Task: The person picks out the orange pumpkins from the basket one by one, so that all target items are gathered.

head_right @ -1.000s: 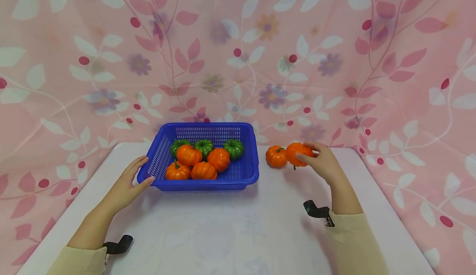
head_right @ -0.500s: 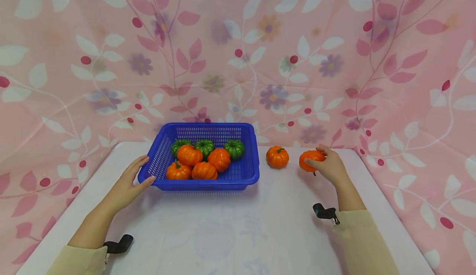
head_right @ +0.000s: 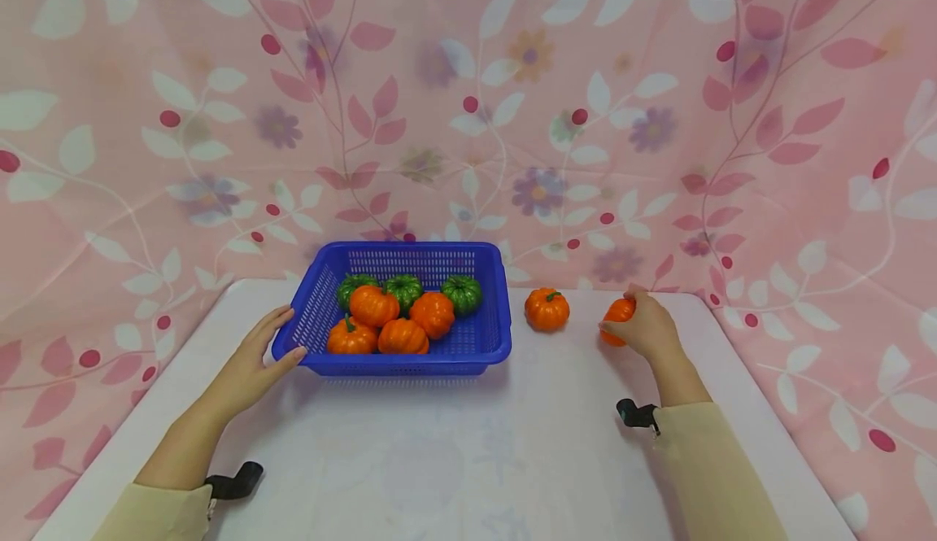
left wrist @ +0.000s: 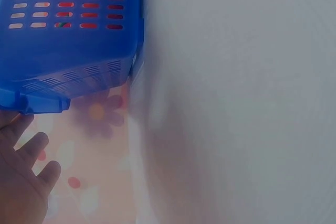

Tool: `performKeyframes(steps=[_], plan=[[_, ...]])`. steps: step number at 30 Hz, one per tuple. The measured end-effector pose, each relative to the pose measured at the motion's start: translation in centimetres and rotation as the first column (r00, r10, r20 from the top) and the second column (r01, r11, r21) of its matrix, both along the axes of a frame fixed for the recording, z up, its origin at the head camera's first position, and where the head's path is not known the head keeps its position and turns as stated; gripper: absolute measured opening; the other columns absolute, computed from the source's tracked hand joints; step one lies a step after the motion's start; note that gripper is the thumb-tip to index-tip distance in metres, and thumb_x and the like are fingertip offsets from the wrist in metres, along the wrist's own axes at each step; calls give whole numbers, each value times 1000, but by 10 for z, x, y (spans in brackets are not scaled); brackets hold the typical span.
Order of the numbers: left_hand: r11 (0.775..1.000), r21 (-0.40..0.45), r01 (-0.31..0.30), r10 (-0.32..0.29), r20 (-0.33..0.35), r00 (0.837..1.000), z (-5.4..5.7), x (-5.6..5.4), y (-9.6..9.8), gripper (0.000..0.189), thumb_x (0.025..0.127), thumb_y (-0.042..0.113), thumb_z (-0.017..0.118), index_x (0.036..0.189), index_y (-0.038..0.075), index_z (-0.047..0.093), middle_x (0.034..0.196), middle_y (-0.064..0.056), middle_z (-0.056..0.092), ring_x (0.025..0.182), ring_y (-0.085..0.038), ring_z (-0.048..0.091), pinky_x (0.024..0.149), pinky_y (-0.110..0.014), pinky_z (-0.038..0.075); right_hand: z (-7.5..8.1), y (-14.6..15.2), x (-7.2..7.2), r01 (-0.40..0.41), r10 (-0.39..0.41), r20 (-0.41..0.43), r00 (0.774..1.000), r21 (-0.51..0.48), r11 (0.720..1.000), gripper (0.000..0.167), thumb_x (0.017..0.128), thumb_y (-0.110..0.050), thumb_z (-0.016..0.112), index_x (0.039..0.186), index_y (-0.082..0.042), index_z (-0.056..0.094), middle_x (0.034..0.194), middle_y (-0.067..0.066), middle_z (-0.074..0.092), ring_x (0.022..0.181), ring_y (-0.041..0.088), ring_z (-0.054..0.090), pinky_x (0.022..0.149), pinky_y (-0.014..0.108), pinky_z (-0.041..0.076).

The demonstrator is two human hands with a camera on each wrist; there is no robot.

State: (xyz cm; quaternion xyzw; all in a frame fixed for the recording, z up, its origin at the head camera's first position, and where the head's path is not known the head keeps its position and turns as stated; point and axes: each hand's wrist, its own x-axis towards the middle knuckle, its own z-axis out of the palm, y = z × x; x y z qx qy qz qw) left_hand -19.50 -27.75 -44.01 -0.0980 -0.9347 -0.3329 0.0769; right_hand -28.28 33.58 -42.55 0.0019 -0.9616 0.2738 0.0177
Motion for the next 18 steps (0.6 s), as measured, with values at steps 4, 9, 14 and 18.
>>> performKeyframes(steps=[4,9,14,18], plan=[[1000,-2,0,0,0,1000,0,0,0,81,96,46,64,156,3,30,163,-18,23,147,-46,21,110,-72,22,-6,-1,-3,-15,16,-13,1000,45,999,76,87,-37,75,140,8,44,129,35,51,110,50,50,96,63,44],[1000,6,2,-2,0,1000,0,0,0,81,96,45,64,156,3,31,163,-18,23,147,-45,21,110,-73,22,-10,-4,-5,-60,63,-20,998,108,992,77,90,-42,70,142,7,44,132,36,44,111,51,47,95,65,44],[1000,10,-2,2,7,1000,1,0,1,81,96,45,64,156,3,30,163,-18,22,147,-45,20,110,-73,22,-10,-7,-6,-114,116,-14,993,105,988,75,90,-36,69,145,7,40,136,37,39,116,54,39,95,68,42],[1000,7,-8,8,20,1000,1,1,1,82,96,47,64,157,4,29,164,-17,21,148,-45,20,109,-73,23,-13,-8,-8,-110,110,-6,994,-5,994,79,90,-35,73,147,5,35,140,34,41,121,53,39,101,68,40]])
